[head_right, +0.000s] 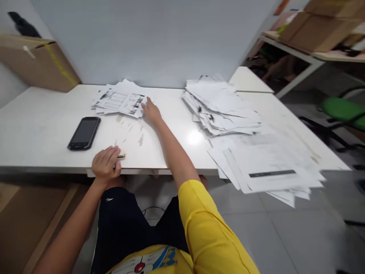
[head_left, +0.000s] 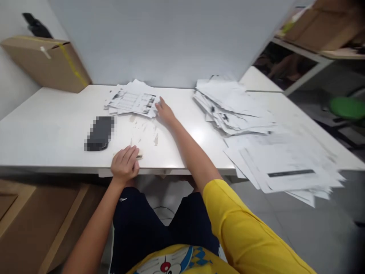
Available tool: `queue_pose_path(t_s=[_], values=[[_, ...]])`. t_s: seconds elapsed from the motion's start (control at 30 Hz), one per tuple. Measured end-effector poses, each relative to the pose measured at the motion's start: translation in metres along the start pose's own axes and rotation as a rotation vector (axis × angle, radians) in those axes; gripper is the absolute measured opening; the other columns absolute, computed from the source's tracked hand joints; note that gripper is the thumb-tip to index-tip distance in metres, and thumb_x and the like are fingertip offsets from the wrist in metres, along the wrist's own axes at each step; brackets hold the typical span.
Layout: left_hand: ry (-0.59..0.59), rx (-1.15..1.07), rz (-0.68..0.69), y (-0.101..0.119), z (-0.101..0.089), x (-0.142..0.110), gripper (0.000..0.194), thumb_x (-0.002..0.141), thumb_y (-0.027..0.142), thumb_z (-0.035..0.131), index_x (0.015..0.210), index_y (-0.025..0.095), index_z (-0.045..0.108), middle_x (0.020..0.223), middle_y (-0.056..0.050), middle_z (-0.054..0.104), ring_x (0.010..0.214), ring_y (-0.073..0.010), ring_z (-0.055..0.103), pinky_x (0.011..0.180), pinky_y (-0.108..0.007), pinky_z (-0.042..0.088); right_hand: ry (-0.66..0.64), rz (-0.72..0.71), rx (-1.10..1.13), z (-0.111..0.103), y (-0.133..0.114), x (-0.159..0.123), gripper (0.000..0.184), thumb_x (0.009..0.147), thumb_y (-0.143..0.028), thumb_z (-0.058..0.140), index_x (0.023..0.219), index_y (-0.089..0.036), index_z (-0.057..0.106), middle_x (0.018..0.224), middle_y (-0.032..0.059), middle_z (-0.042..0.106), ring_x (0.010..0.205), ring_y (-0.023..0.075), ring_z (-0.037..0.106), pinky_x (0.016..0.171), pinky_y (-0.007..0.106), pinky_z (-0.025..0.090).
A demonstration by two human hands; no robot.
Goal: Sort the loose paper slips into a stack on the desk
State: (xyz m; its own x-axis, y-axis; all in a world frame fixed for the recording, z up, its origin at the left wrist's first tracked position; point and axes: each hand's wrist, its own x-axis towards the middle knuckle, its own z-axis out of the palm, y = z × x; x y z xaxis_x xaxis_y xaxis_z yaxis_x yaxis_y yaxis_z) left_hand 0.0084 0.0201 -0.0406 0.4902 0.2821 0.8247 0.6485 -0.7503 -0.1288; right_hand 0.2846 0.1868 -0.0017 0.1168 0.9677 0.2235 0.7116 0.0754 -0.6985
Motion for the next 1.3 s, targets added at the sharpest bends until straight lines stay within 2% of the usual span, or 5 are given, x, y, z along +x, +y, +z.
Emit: queue_pose_path(t_s=[0.17, 0.5, 0.7, 1.07, 1.3], values=[[0.065, 0.058, 0.073, -0.011, 0.007, 0.005, 0.062, 0.081, 0.022, 0.056, 0.144, 0.017, 0.052, 0.121, -0.013, 0.073, 0.112, -0.0292, 0.069, 0.099, -0.039, 0.046, 0.233, 0.03, -0.164, -0.043, 0.01, -0.014, 0.054, 0.099, -0.03, 0.038, 0.148, -0.01, 0.041, 0.156, 0.0144, 0.045, 0.144, 0.0236, 0.042, 0.123, 0.041, 0.023], [0.064, 0.076, 0.065, -0.015, 0.009, 0.003, 0.063, 0.084, 0.024, 0.054, 0.147, 0.02, 0.048, 0.121, -0.012, 0.073, 0.109, -0.0294, 0.07, 0.099, -0.039, 0.046, 0.484, 0.474, -0.356, -0.233, 0.091, -0.073, 0.035, 0.091, -0.027, 0.051, 0.116, -0.004, 0.059, 0.119, 0.0272, 0.065, 0.118, 0.0308, 0.057, 0.101, 0.045, 0.038], [0.048, 0.076, 0.072, -0.014, 0.006, 0.004, 0.066, 0.083, 0.022, 0.056, 0.148, 0.018, 0.046, 0.12, -0.013, 0.073, 0.11, -0.0299, 0.069, 0.099, -0.04, 0.045, 0.446, 0.412, -0.335, -0.24, 0.094, -0.109, 0.036, 0.091, -0.055, 0.053, 0.079, -0.021, 0.056, 0.075, 0.0139, 0.066, 0.092, 0.0269, 0.06, 0.083, 0.042, 0.042], [0.043, 0.133, 0.063, -0.013, 0.007, 0.0, 0.065, 0.083, 0.022, 0.053, 0.147, 0.018, 0.046, 0.12, -0.013, 0.073, 0.109, -0.0293, 0.071, 0.099, -0.039, 0.046, 0.62, 0.152, -0.427, -0.258, 0.089, -0.124, 0.048, 0.098, -0.035, 0.043, 0.057, -0.031, 0.019, 0.049, -0.0083, 0.024, 0.054, 0.0144, 0.036, 0.062, 0.033, 0.027], [0.032, 0.042, 0.013, -0.02, 0.013, -0.005, 0.064, 0.084, 0.023, 0.054, 0.148, 0.021, 0.046, 0.129, -0.013, 0.069, 0.121, -0.0294, 0.065, 0.107, -0.04, 0.042, 0.403, -0.094, -0.64, -0.237, 0.035, -0.174, 0.035, 0.096, -0.03, 0.047, 0.061, -0.024, 0.042, 0.061, 0.0028, 0.055, 0.053, 0.0148, 0.041, 0.056, 0.031, 0.018]])
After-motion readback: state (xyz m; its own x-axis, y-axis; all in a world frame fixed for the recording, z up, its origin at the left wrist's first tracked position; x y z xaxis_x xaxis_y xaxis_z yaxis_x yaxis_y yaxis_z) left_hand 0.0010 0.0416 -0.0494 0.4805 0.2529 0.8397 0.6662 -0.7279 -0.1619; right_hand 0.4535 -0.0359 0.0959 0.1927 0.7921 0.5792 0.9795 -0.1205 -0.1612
